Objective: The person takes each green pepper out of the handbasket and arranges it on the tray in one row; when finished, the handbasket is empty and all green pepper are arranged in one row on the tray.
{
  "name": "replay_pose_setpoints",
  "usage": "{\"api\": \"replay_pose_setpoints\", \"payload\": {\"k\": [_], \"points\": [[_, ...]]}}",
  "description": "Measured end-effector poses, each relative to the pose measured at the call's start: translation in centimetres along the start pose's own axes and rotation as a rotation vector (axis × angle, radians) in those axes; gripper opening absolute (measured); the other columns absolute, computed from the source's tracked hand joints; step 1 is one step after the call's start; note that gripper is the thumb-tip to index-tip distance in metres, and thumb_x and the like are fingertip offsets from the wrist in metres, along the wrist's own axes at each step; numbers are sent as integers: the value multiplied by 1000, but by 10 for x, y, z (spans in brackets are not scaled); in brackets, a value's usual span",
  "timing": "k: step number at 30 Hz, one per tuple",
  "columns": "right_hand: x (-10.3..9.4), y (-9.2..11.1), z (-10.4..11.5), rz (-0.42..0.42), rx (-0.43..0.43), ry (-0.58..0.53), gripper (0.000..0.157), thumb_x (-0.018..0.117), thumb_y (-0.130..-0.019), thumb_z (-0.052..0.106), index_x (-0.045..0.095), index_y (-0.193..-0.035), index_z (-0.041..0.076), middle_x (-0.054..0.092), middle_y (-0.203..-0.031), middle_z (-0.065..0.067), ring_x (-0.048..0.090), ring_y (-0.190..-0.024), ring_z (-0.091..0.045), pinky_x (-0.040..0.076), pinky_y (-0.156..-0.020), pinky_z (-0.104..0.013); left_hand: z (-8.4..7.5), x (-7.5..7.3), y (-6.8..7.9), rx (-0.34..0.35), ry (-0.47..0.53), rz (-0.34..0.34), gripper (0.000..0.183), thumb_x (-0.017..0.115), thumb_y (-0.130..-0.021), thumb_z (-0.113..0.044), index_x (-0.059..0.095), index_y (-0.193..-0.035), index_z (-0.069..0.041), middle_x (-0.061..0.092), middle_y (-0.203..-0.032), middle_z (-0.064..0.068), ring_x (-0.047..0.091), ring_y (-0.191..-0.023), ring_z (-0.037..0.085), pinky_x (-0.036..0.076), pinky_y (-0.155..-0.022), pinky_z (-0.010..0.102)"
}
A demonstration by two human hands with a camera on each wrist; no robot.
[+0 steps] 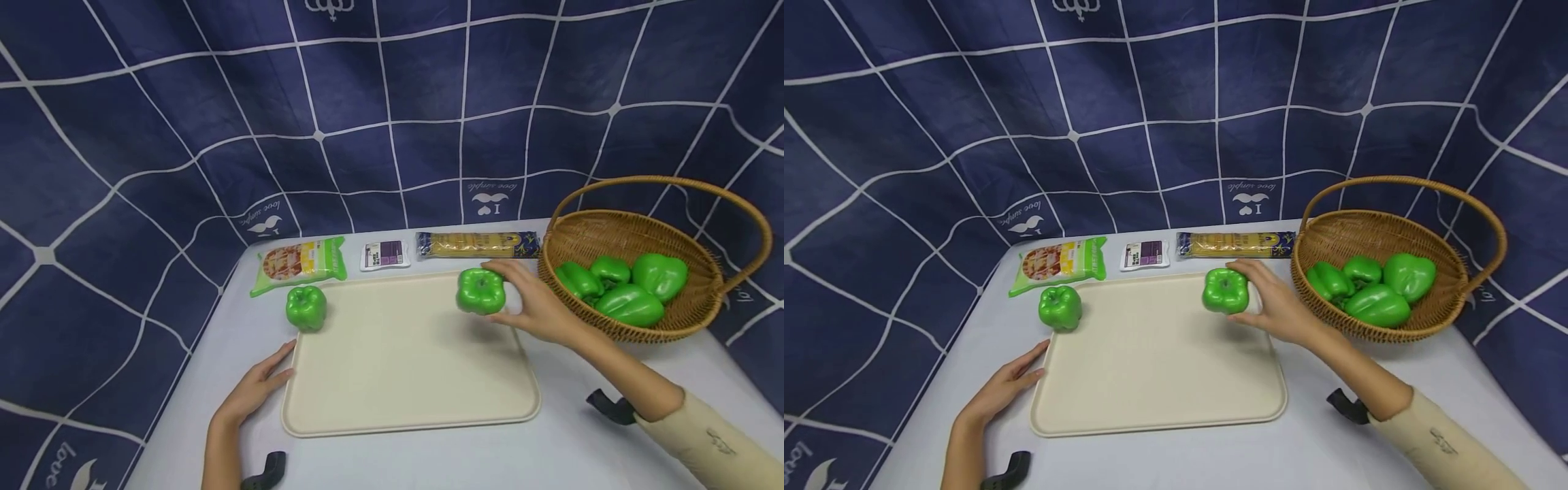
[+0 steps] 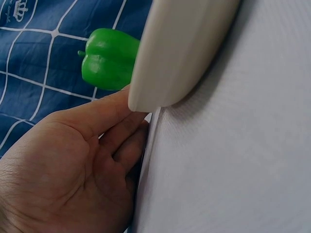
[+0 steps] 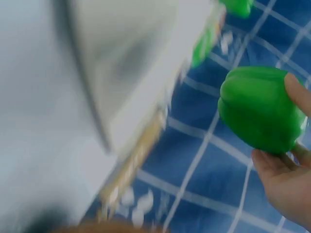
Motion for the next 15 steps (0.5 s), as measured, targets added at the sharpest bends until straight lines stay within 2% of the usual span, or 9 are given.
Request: {"api": "replay_pose_setpoints", "payload": {"k": [4,8,15], "points": [[40,-19,5,90,31,-125,83,85,-65,23,42,-134,9,45,-134,-8,47,-118,-27,43,-96,-43,-1,0,0,-32,-14,-7,60,57,-89,-38,37,-142,-21,22,-150,13,14,-138,35,8,-106,60],[77,-35,3,125,79,-203,83,86,-62,13,42,-132,2,47,-130,-14,48,-118,-30,43,-95,-39,-3,1,0,-54,-26,-10,60,56,-88,-41,37,-142,-22,21,-150,11,14,-138,33,8,-107,59],[121,-60,4,186,185,-248,85,84,-64,9,39,-134,-4,47,-130,-21,49,-117,-32,43,-95,-34,-4,0,2,-67,-25,-14,60,56,-87,-42,38,-142,-24,23,-150,9,15,-138,32,8,-106,60]]}}
Point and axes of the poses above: each hand's wrist, its own y-axis away from the middle knuckle, its own x-axis out of the palm, z = x × y, the point moved 2 cm from there along -y, towards the middle knuckle
